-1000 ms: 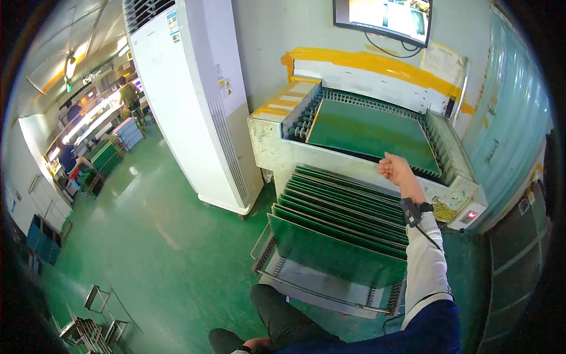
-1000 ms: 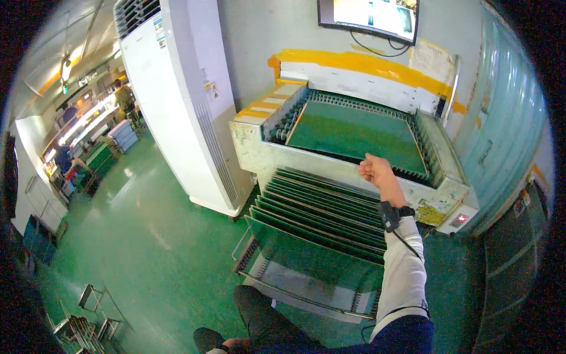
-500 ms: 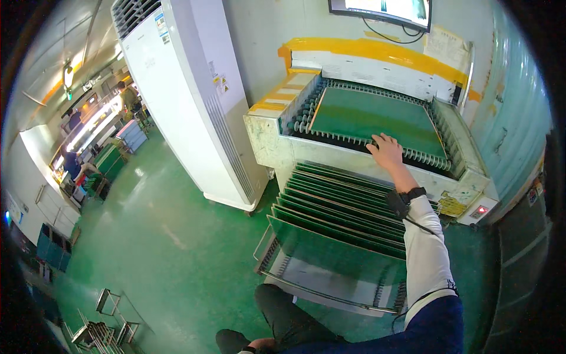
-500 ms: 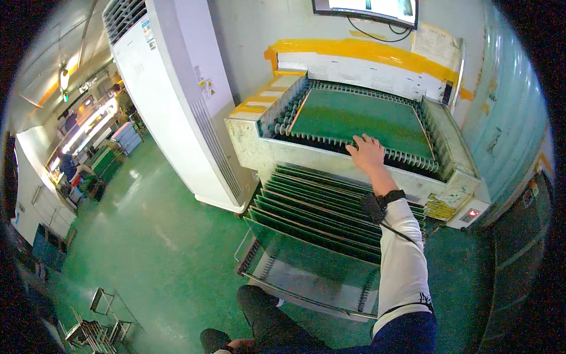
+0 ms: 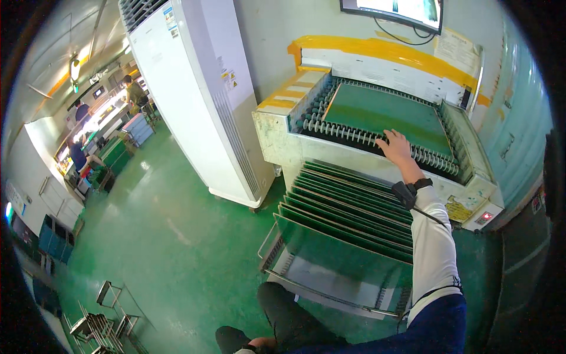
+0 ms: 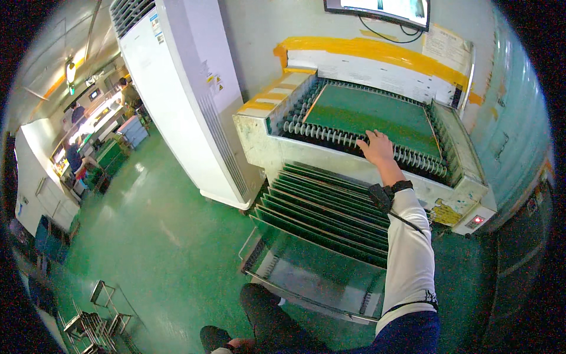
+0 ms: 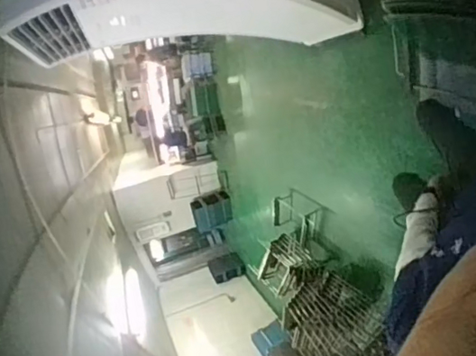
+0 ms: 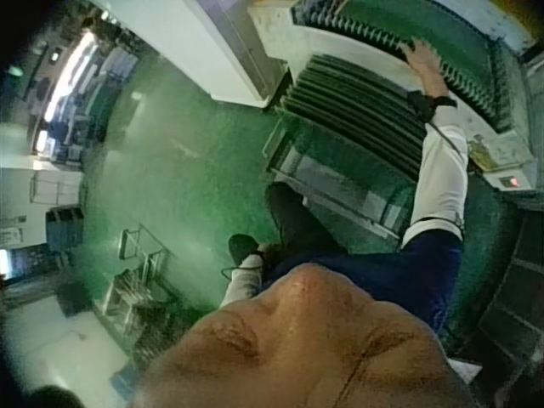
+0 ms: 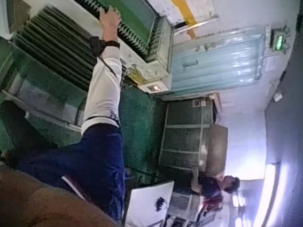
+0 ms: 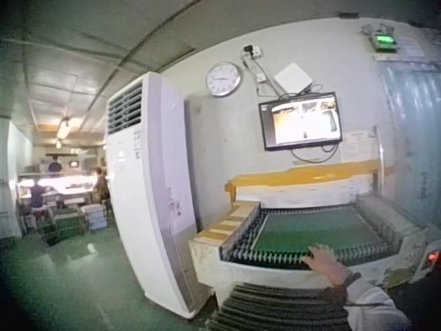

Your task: The recorder loads green PCB boards one by one into a processing machine from a storage rack.

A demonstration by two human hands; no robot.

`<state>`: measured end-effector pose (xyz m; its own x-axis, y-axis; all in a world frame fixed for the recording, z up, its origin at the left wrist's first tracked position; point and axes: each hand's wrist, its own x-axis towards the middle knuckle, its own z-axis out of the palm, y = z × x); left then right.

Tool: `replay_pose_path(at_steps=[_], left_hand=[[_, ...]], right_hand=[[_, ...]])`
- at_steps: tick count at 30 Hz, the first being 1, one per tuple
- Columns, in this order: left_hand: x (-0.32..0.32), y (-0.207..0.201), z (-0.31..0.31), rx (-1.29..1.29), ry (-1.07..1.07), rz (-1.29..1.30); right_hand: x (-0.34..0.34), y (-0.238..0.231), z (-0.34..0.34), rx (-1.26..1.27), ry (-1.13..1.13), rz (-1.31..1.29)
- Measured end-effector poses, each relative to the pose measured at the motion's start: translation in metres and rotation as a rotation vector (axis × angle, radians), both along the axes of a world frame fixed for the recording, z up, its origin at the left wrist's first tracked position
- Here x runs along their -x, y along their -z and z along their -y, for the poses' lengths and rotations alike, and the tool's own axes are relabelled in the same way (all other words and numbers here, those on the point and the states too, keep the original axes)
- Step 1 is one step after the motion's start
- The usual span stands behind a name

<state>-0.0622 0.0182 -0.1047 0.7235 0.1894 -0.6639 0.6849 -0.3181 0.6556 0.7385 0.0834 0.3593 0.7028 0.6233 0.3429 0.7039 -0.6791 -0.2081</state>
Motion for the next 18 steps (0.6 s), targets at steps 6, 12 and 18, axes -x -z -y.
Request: replay_pose_path(at_steps=[6, 12, 18], left_hand=[[-0.049, -0.059, 0.006, -0.055, 0.223, -0.135], [-0.057, -0.171, 0.011, -0.036, 0.205, 0.014], [-0.080, -0.169, 0.009, 0.070, 0.230, -0.137]], right_hand=[[0.031, 0.009, 0.037, -0.039, -0.170, 0.078], [0.143, 0.002, 0.057, -0.166, -0.511, -0.109], [0.234, 0.021, 0.132, -0.183, -0.659, -0.118]])
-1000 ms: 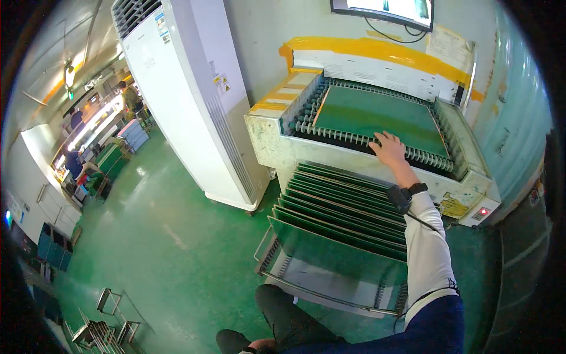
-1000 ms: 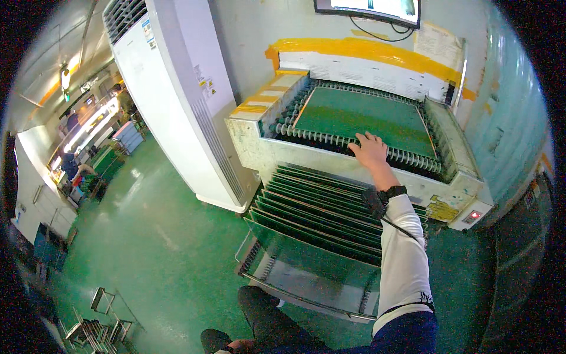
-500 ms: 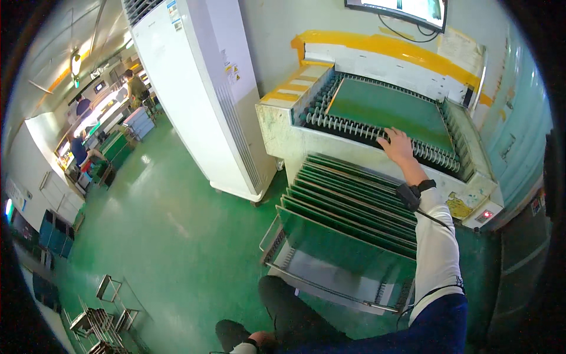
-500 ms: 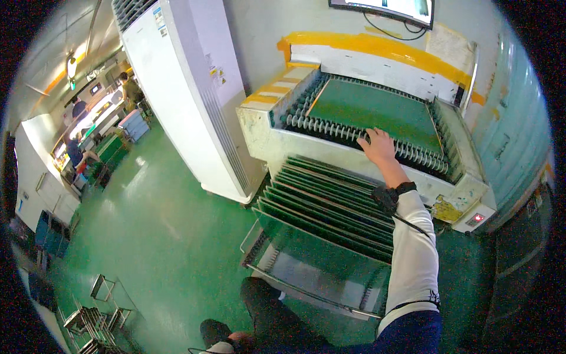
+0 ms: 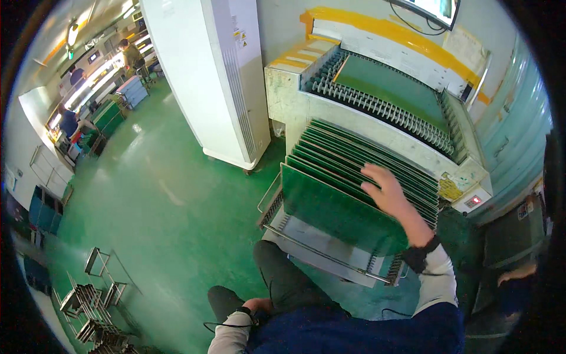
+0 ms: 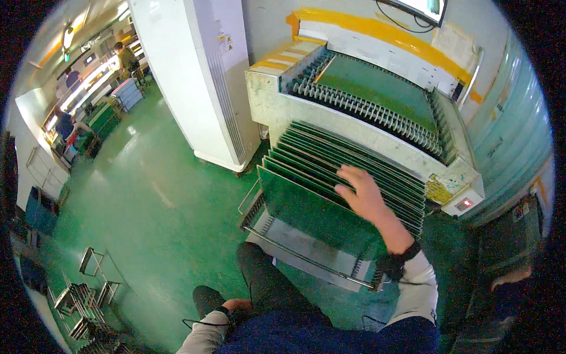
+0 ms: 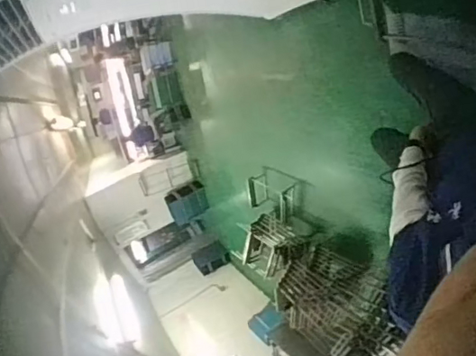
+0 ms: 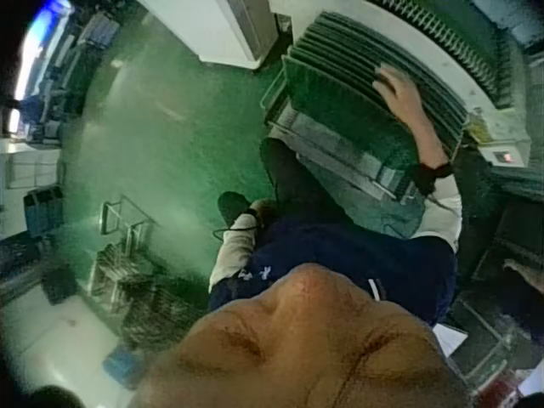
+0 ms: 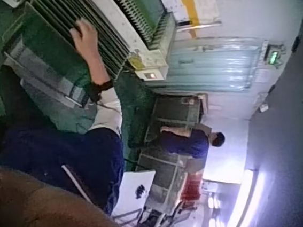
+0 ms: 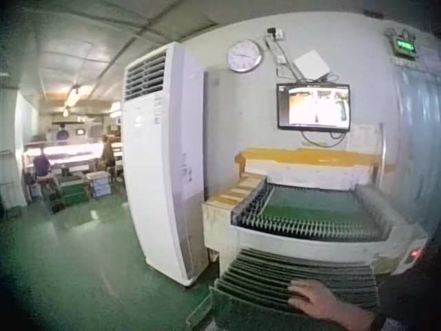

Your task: The recorder loads green PCB boards one by one into a processing machine from a storage rack.

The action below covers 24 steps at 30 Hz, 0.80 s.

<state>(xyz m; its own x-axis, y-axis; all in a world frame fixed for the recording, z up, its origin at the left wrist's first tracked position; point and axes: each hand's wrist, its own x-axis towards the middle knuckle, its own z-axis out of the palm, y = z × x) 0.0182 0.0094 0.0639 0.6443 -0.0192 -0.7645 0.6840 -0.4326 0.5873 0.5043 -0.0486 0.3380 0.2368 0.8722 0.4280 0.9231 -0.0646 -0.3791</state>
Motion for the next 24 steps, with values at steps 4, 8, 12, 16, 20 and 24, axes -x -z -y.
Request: replay_pose_path(at_steps=[4, 8, 12, 16, 20, 24], left_hand=[[-0.003, -0.024, 0.000, -0.074, 0.006, 0.121], [0.005, 0.012, -0.002, -0.094, 0.049, 0.061], [0.005, -0.022, 0.008, 0.015, -0.132, 0.240], [0.005, -0.023, 0.005, -0.127, -0.018, 0.281], [-0.005, 0.013, -0.018, -0.046, -0.029, 0.170], [0.019, 0.097, -0.091, 0.276, -0.651, 0.317]], right_hand=[[0.052, 0.003, 0.025, 0.034, -0.022, 0.007], [0.073, 0.012, 0.032, 0.082, -0.003, -0.009], [0.077, 0.017, 0.033, 0.022, 0.039, 0.013], [0.072, 0.027, 0.019, 0.159, 0.183, -0.243], [0.048, 0.030, 0.012, 0.509, 0.257, -0.043], [0.052, 0.039, -0.023, 0.534, 0.197, 0.034]])
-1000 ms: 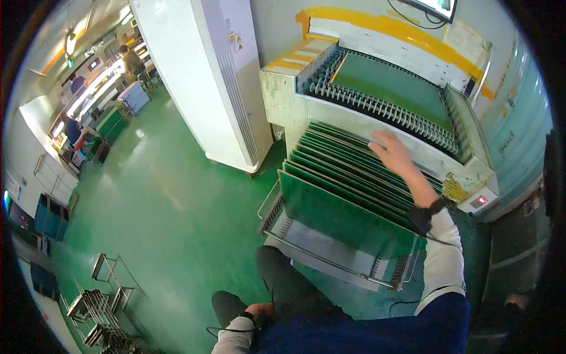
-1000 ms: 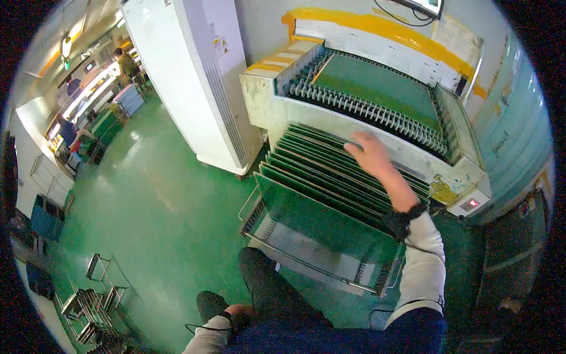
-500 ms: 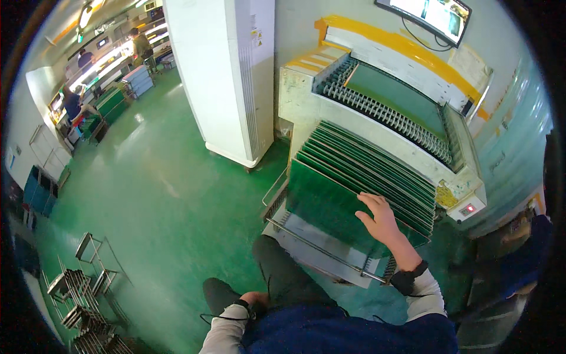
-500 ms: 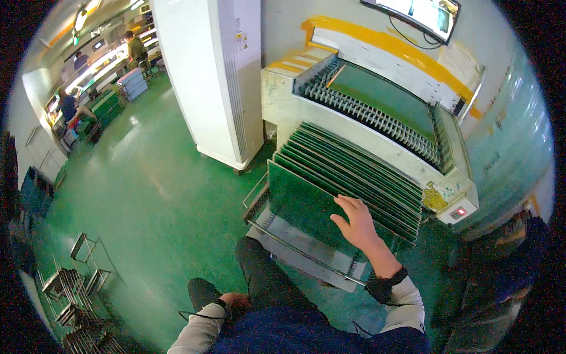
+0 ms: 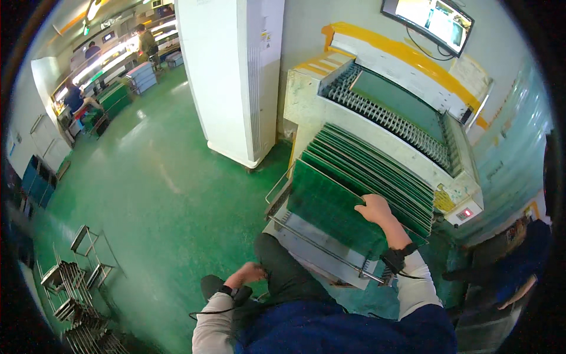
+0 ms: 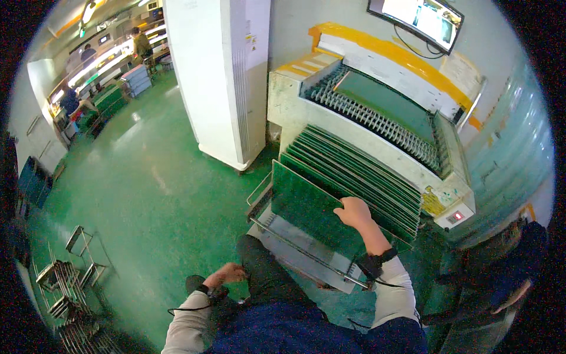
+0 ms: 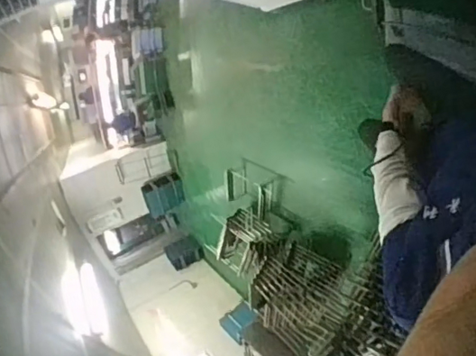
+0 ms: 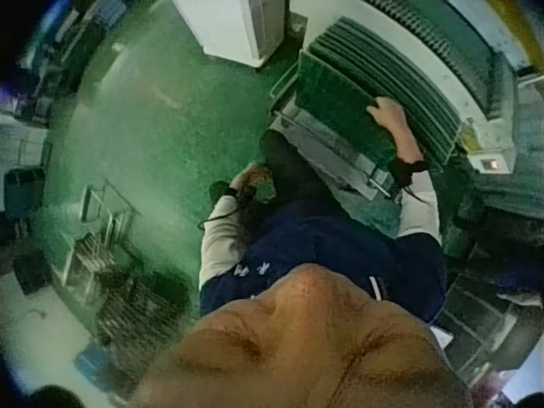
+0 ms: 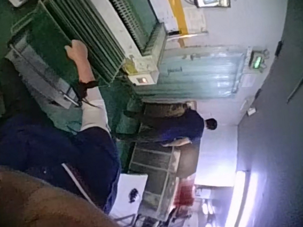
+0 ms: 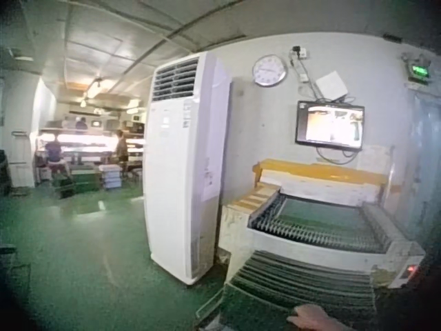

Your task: The recorder loads green PCB boards one by one into a processing machine from a storage rack.

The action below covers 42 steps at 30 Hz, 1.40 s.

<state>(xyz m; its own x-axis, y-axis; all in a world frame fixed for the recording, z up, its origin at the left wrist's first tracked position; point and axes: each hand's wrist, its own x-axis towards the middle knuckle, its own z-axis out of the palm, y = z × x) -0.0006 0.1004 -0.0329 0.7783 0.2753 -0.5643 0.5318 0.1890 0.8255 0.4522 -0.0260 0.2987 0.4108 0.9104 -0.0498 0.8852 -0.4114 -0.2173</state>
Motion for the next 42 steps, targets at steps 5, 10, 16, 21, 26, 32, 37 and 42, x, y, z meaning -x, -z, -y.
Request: replay_pose_path(at_steps=[5, 10, 16, 21, 26, 32, 37, 42], left_hand=[[-0.110, -0.148, -0.016, -0.665, -0.215, 0.107], [-0.182, -0.203, -0.012, -1.178, -0.266, 0.573], [-0.195, -0.090, -0.052, -0.832, 0.203, 0.252], [-0.174, -0.080, 0.005, -0.865, 0.216, 0.125], [-0.176, -0.079, -0.016, -0.767, 0.287, 0.043], [-0.196, -0.188, -0.062, -1.045, -0.160, 0.073], [-0.196, -0.187, -0.077, -1.300, -0.120, -0.050], [-0.193, -0.156, -0.066, -1.401, -0.120, -0.126]], right_hand=[[-0.008, 0.002, 0.027, 0.079, 0.156, -0.013], [-0.004, 0.001, 0.024, 0.080, 0.138, -0.024], [0.009, -0.006, -0.002, 0.041, 0.090, -0.035], [-0.017, 0.008, 0.031, 0.063, 0.178, 0.018], [-0.012, -0.002, 0.010, 0.059, 0.175, 0.029], [-0.010, 0.004, 0.008, -0.018, 0.181, 0.029], [-0.009, -0.002, 0.006, 0.020, 0.204, 0.052], [-0.010, 0.003, 0.006, -0.001, 0.197, 0.037]])
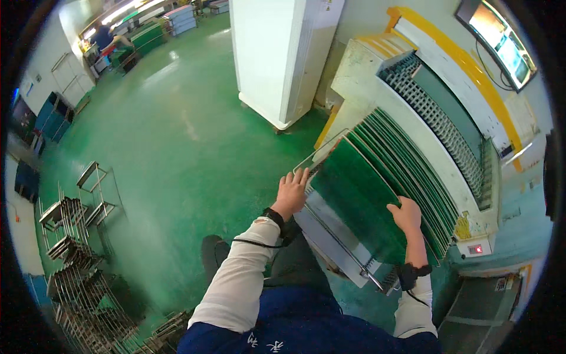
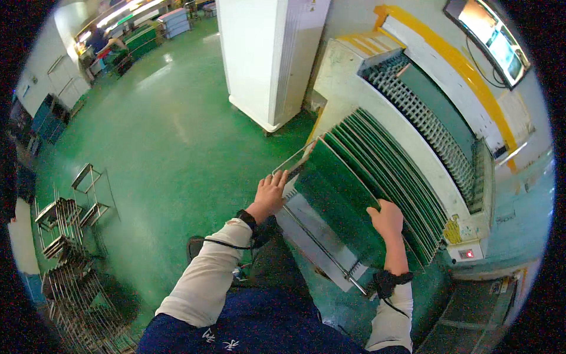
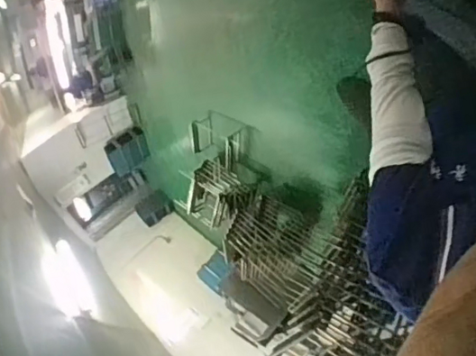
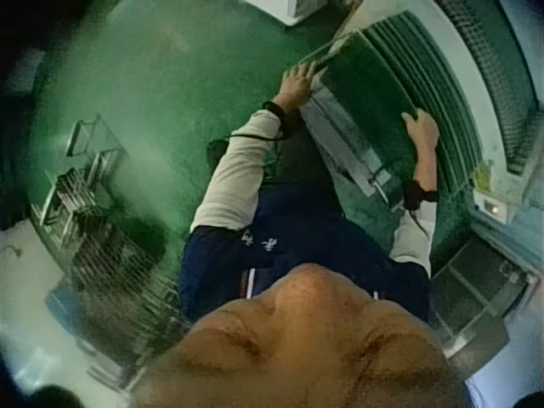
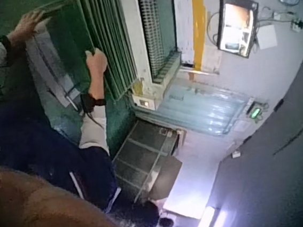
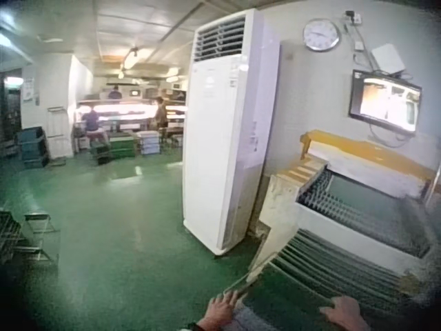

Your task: The recorder loads green PCB boards one by one into a processing machine from a storage rack.

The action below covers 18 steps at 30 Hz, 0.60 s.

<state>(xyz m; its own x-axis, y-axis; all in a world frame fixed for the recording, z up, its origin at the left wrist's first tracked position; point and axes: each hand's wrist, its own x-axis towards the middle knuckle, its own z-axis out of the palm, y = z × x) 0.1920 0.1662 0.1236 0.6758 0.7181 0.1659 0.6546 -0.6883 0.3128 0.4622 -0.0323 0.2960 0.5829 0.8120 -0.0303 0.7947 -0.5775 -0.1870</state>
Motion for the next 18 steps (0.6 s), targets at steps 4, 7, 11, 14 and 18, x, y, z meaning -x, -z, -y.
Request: replay_pose_path(at_steps=[4, 7, 11, 14, 18], left_hand=[[0.003, 0.001, -0.003, 0.061, -0.018, -0.007], [0.002, -0.011, 0.005, 0.111, -0.024, -0.044], [0.008, -0.024, 0.003, 0.176, 0.019, -0.032], [0.014, -0.014, 0.003, 0.105, -0.030, 0.005], [0.010, -0.012, 0.005, 0.095, -0.049, 0.017]], right_hand=[[0.002, -0.001, 0.003, -0.040, -0.041, 0.005], [0.000, 0.010, 0.007, -0.048, -0.049, -0.007], [-0.003, 0.018, 0.018, -0.076, -0.082, 0.040], [0.016, 0.000, 0.010, -0.057, -0.075, -0.046], [-0.002, -0.060, 0.017, 0.023, -0.073, 0.129]])
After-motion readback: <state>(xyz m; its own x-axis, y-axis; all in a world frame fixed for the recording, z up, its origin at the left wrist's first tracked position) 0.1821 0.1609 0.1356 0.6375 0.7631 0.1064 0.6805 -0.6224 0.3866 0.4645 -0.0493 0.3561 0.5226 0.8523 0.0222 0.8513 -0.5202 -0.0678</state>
